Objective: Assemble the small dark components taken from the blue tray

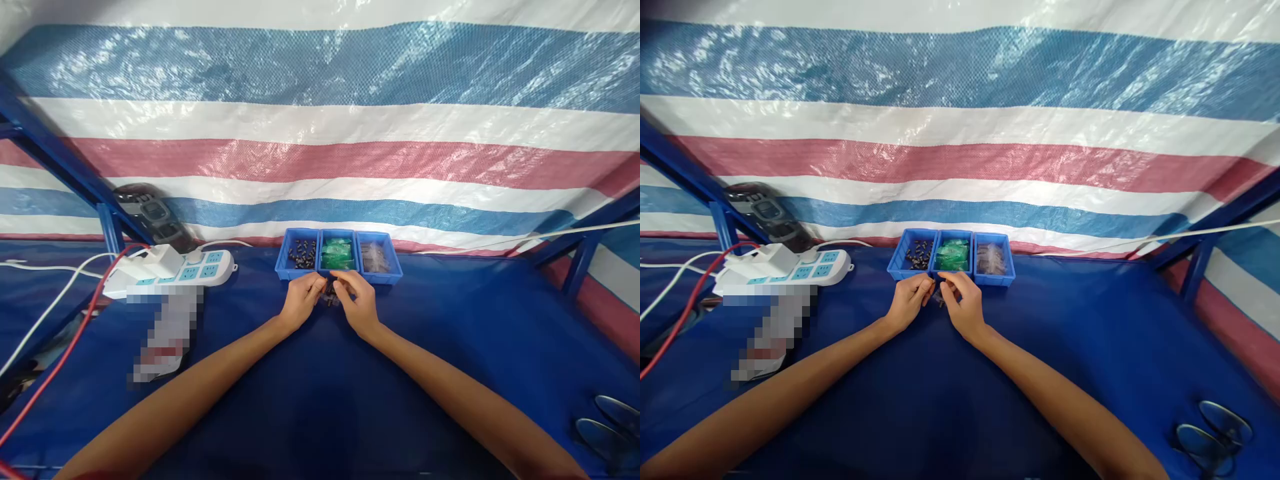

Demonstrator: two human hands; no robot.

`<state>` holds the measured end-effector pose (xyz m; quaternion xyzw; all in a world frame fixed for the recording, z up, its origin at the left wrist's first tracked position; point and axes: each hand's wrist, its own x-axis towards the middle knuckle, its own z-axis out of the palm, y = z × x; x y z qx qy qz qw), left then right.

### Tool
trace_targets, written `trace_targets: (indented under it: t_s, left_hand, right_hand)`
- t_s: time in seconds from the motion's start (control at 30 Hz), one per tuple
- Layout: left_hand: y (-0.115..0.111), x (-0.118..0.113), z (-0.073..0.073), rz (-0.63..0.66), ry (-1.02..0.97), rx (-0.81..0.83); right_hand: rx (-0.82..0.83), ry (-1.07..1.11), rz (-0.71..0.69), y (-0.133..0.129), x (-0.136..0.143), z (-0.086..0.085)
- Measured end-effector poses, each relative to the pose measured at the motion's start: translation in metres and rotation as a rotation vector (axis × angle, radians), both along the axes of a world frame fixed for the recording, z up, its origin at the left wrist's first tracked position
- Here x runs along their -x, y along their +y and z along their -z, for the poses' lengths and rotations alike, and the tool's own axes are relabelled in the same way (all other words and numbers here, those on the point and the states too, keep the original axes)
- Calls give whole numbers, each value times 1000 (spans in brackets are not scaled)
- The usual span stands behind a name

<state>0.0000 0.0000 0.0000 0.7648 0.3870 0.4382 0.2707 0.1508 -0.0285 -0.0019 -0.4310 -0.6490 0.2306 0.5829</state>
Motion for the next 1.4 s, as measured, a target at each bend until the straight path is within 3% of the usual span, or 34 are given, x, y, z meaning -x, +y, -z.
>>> trace_targets:
  t_s: [0.17, 0.4, 0.53, 0.7, 1.07, 1.4]
  left_hand:
    - [2, -2, 4, 34, -15, 43]
    - [2, -3, 4, 66, 13, 54]
    - [1, -2, 3, 44, 31, 18]
    - [0, -1, 2, -82, -21, -2]
    - [-1, -1, 1, -22, -50, -149]
    - [-5, -3, 0, -118, -111, -9]
  right_hand:
    - [-4, -57, -43, -2, -2, 8]
    - [46, -60, 4, -2, -2, 8]
    - [64, -33, 11, -1, -2, 7]
    - [109, 48, 33, 3, -2, 9]
    - [207, 177, -13, 7, -3, 15]
    - [237, 166, -28, 2, -6, 8]
